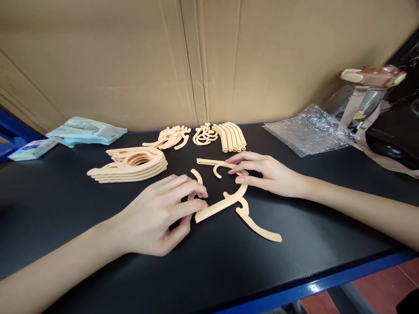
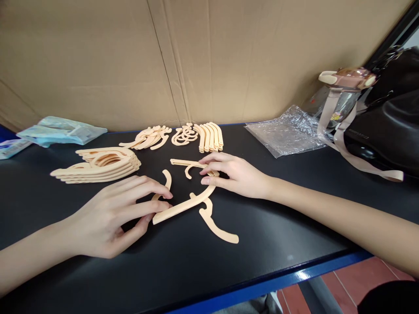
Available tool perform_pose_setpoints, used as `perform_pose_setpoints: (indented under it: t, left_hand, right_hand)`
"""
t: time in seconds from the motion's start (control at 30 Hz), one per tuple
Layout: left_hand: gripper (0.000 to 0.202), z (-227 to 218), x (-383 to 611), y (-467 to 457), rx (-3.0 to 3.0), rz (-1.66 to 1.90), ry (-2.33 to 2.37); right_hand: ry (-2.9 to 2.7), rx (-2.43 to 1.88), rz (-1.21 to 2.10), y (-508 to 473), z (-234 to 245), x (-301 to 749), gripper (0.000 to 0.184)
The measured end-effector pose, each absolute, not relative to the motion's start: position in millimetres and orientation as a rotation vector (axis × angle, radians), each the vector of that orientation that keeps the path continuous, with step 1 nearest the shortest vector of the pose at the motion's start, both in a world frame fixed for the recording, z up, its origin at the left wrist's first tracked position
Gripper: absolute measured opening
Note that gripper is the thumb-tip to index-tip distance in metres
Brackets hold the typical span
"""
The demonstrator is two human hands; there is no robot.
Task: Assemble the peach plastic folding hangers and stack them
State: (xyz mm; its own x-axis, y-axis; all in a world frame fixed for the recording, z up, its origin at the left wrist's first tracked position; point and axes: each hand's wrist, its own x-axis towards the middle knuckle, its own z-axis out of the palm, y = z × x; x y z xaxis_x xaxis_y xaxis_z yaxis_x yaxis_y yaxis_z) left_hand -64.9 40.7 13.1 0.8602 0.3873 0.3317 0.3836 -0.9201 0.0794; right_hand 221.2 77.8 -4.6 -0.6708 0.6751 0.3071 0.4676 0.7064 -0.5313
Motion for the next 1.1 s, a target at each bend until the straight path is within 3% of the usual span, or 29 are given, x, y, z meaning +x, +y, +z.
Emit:
perform_pose_setpoints:
  t: [0.17, 0.33, 0.73, 1.0, 1.1]
  left_hand:
    - [0.028, 13.2, -67.0, 41.9, 2.978, 0.596, 0.862]
    - [0.032, 14.3, -71.2, 45.8, 2.891, 0.582, 1.061]
    - [0.031, 10.6, -72.1, 47.9, 2.978, 0.494, 0.720]
    - [0.033, 6.8, -73.7, 51.6, 2.922, 0.607, 0.700]
    - [0.025, 7.4, -71.6, 52.2, 2.942, 0.727, 0.865]
  right_hand:
    - [-2.541, -0.841, 0.326, 77.5, -5.0, 224.1, 0.033]
    - [-2.577, -0.762, 0.290, 77.7, -5.9, 224.3, 0.034]
    - [-2.749, -0.575, 0.308, 67.7, 6.7, 228.0, 0.044]
    - [-2.668, -0.460, 0.150, 64.1, 4.6, 224.0, 0.029]
    - [-2.674, -0.432, 0.168, 60.6, 4.5, 221.0, 0.022]
